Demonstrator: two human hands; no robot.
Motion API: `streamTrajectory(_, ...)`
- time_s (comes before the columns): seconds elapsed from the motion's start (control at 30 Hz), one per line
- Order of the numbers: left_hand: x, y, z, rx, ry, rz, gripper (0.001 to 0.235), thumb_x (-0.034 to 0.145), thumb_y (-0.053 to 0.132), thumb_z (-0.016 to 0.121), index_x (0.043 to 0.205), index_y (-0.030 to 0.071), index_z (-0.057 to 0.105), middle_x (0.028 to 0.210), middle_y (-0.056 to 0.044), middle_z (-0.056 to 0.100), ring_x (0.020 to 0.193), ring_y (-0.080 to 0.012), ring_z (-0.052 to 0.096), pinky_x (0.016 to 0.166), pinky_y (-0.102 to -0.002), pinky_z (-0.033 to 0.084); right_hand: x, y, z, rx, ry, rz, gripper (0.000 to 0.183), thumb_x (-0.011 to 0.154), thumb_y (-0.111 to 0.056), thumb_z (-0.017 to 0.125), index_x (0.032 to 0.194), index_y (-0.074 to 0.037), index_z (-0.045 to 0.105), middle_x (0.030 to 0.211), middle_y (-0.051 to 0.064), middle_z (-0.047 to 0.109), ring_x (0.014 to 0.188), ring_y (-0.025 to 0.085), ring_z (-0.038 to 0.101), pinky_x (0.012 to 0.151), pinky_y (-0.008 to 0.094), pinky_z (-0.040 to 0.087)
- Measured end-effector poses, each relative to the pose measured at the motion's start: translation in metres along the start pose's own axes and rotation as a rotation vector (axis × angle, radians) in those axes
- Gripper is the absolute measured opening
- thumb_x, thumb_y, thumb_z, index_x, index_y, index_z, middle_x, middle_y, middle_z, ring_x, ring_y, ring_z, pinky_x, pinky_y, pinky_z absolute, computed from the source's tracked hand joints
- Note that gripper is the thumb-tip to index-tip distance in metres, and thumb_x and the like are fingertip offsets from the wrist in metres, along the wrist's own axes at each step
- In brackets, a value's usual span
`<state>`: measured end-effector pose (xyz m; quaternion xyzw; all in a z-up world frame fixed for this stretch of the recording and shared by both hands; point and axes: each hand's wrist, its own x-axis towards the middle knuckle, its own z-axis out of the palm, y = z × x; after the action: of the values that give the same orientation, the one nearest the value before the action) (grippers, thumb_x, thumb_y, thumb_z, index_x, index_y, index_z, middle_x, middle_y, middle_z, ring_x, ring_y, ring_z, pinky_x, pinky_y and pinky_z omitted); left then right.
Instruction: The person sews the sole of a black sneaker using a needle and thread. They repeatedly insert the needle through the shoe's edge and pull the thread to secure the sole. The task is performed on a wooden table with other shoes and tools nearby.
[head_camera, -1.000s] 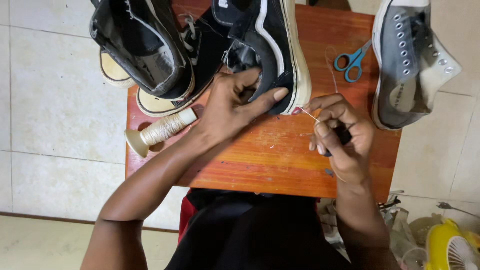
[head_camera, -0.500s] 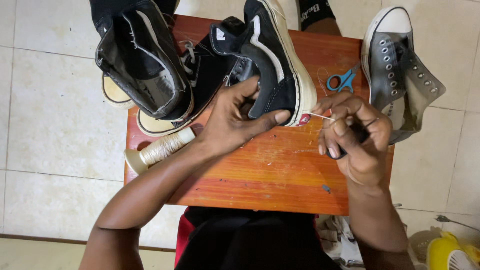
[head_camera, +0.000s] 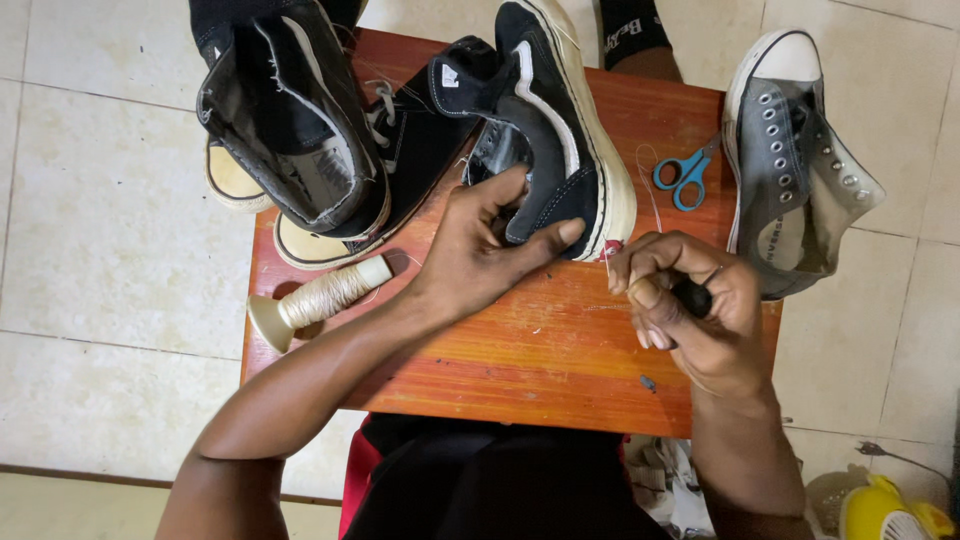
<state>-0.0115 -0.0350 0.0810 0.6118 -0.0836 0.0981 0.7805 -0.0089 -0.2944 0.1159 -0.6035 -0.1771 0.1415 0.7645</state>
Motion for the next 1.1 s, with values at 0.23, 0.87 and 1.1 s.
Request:
streamTrajectory(0.23,0.001,0.003,0.004,0.052,0.005,0.013,0.026,0.102,0.010,0.097,0.092,0.009,0.073,0.070,0.001,0.064,0.076,-0.0041,0.055,0.065,-0.025,0.044,0.000,-0.012,-0.002,-0.029,-0.071,0.048,0.017,0.108,-0.005,0.077,0.098,0.006,0.069,0.089,0.019,0.072,0.041,0.000,0.056,0.043,0.026,0.063)
streamTrajectory(0.87,0.000,0.019,0.002,0.184,-0.115,-0.066,0.021,0.117,0.023,0.083,0.106,0.013,0.067,0.097,0.006,0.063,0.091,-0.0076,0.057,0.080,-0.028,0.049,-0.011,-0.047,0.022,-0.293,-0.121,0.154,0.023,0.122,-0.025,0.065,0.106,-0.008,0.061,0.084,0.006,0.067,0.054,0.005,0.049,0.047,0.021,0.046)
streamTrajectory(1.1,-0.001,0.013,0.002,0.048,-0.134,-0.136,0.019,0.117,0.022,0.083,0.110,0.018,0.065,0.099,0.011,0.056,0.090,-0.0022,0.051,0.075,-0.024,0.041,0.030,-0.034,-0.009,-0.287,0.267,-0.024,0.026,0.130,-0.030,0.067,0.121,-0.009,0.055,0.118,0.026,0.081,0.052,0.005,0.048,0.052,0.021,0.048)
